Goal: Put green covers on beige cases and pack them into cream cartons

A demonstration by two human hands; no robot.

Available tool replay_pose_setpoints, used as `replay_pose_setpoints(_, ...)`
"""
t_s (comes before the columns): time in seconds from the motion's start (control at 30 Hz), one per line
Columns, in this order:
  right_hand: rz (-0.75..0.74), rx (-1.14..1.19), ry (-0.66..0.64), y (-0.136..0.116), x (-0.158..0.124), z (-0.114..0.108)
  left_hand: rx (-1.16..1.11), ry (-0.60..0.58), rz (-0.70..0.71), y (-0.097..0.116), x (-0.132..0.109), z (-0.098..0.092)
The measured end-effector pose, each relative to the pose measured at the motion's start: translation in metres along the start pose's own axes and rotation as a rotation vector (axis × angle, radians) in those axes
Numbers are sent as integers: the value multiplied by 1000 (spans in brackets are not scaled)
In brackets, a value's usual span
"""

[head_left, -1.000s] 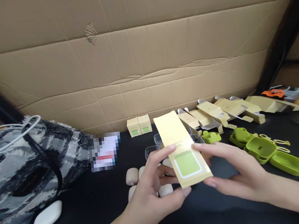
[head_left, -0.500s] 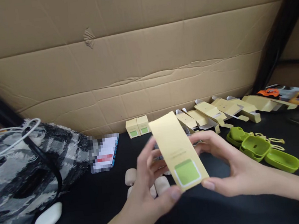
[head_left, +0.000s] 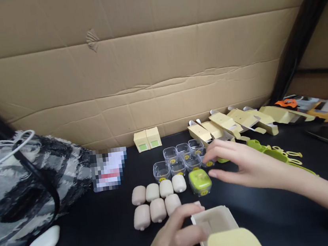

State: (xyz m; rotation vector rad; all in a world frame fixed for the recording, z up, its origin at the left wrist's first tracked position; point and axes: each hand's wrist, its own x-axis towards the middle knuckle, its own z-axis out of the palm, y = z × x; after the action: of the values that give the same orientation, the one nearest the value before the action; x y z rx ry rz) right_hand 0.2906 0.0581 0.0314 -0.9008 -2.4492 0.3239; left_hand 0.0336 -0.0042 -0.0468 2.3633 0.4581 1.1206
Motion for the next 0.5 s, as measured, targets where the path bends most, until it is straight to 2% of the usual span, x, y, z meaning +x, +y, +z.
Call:
replay_pose_setpoints(0.07, -9, -69, -61, 0, 2, 8, -10, 18, -48, -6, -7, 9)
replay_pose_setpoints(0.17, 35, -54, -107, -1, 3, 21, -31, 95, -67, -8, -9, 17)
replay_pose_setpoints(0.27, 76, -17, -118, 0, 2, 29, -50, 106, -49, -2, -4, 15)
replay_pose_setpoints(0.4, 93, 17, -127, 2, 1, 32, 5, 103, -166, 10, 3, 8)
replay_pose_setpoints(0.5, 91, 37, -136, 3, 1, 33, 63, 88, -181, 13, 5, 7)
